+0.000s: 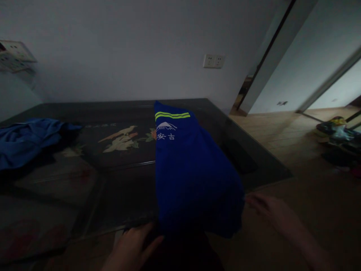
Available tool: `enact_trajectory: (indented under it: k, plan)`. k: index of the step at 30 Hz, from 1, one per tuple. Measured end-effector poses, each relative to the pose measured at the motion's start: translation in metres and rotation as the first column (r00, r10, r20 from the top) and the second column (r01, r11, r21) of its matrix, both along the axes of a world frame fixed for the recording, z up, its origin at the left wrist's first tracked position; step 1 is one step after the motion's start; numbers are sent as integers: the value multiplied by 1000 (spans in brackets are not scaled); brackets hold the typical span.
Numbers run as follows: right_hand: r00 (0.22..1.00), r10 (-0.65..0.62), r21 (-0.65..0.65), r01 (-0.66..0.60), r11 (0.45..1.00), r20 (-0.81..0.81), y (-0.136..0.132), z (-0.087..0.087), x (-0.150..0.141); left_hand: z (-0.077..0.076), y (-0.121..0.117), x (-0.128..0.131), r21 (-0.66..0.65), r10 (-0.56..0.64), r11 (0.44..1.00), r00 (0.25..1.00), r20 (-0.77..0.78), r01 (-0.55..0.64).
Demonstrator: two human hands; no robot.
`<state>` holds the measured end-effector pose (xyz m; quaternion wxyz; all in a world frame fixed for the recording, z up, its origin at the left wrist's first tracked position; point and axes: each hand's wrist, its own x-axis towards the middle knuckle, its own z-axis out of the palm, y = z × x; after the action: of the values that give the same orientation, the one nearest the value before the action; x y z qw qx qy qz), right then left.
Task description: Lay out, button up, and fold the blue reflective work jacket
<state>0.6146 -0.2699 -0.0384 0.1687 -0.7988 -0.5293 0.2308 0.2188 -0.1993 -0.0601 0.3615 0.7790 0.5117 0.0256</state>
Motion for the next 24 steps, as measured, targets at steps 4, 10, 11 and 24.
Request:
enact_trajectory:
  k: [4,10,11,24]
  plan:
    - [944,-3,14,8,1000,-329,-6,-32,-13,-40,-7,18,-77,109,993,957,268,-92]
    - [841,58,144,24,989,-538,-10,-18,-16,-45,-16,30,-358,414,892,818,400,-277]
    - [832,54,150,35,988,-551,-12,-14,-14,-44,-18,30,-389,443,875,803,399,-290]
    - [839,-28,228,180,957,-543,-17,-89,3,-58,-13,37,-293,312,938,819,481,-185]
